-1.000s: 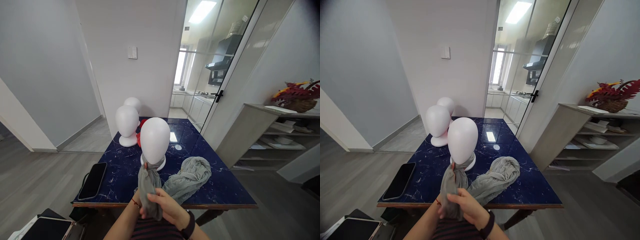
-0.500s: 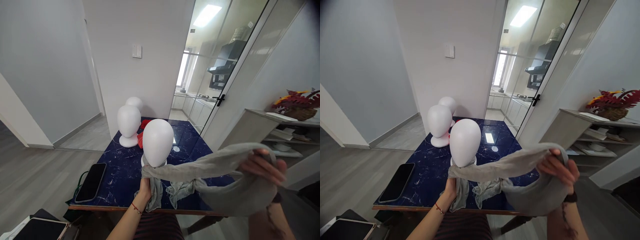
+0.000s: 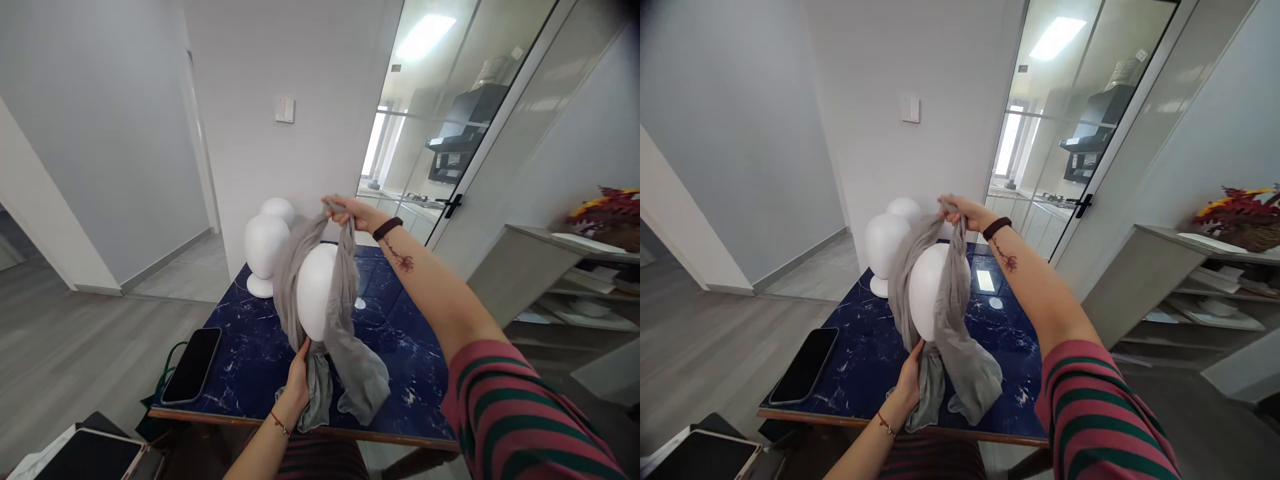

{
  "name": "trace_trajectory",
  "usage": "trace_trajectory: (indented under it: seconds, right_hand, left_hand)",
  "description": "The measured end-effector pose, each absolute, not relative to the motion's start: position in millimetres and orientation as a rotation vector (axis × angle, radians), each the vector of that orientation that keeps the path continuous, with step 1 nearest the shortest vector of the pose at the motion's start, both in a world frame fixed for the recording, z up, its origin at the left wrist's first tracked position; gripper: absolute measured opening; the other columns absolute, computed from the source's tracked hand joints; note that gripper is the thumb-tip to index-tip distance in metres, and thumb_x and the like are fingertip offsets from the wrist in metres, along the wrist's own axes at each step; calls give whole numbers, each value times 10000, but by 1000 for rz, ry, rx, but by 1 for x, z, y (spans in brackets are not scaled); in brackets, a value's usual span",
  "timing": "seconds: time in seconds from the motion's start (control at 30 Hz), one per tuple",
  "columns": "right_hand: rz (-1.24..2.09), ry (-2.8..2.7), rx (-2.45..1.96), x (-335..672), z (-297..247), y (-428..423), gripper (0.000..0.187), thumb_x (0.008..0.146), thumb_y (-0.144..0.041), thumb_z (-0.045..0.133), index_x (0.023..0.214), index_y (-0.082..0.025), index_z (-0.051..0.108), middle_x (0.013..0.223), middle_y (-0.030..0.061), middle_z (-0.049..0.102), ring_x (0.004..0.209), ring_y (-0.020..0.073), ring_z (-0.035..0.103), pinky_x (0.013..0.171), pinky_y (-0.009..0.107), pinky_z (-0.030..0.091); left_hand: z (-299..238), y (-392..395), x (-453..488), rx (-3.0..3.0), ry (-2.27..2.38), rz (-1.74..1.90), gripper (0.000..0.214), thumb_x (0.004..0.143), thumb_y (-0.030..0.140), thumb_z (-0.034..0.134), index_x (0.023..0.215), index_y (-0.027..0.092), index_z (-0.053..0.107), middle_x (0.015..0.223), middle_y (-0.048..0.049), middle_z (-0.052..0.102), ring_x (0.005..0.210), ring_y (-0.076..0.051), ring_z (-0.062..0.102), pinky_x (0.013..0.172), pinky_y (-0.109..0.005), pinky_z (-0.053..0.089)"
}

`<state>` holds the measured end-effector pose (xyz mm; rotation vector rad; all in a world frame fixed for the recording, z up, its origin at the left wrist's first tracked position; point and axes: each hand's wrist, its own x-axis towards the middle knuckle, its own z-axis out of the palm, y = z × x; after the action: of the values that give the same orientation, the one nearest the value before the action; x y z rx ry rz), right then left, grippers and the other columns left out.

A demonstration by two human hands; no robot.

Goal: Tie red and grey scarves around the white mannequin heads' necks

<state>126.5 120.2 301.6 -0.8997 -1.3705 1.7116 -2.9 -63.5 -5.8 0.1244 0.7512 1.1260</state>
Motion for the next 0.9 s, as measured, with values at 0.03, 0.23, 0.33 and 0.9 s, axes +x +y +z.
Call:
trace_trajectory:
  seconds: [0.03, 0.23, 0.33, 0.9]
  right_hand:
    - [1757, -1299, -983, 129, 290, 132, 208, 890, -249, 466, 897, -62, 557, 667, -4, 533, 389, -12, 261, 326, 76, 209]
    - [1795, -1027, -1056, 204, 226, 133, 266, 907, -226, 394, 864, -38, 577, 636, -24, 484, 390, -2, 235, 323, 73, 230]
    - [1798, -970, -1022, 249, 201, 105, 276, 905, -235, 392, 891, -36, 584, 652, -27, 481, 395, -8, 273, 338, 63, 253]
    - [1676, -1127, -1231, 366, 60, -159, 418, 680, -536, 668, 882, -169, 662, 626, 57, 606, 457, 111, 501, 536, 278, 435]
  left_hand:
    - [-5, -64, -3, 126, 752, 1112, 403, 756, 363, 635, 1056, 94, 627, 897, -115, 717, 888, -255, 667, 797, -332, 534]
    - [-6, -63, -2, 144, 723, 1149, 375, 774, 303, 619, 1094, 108, 609, 957, -131, 709, 929, -258, 658, 829, -353, 519]
    - [-7, -63, -2, 169, 735, 1157, 367, 768, 291, 628, 1085, 107, 609, 990, -136, 700, 957, -253, 649, 847, -345, 510]
    - [-14, -60, -3, 298, 930, 1233, 411, 705, 278, 718, 1075, 144, 597, 1028, -90, 692, 980, -193, 639, 855, -266, 499]
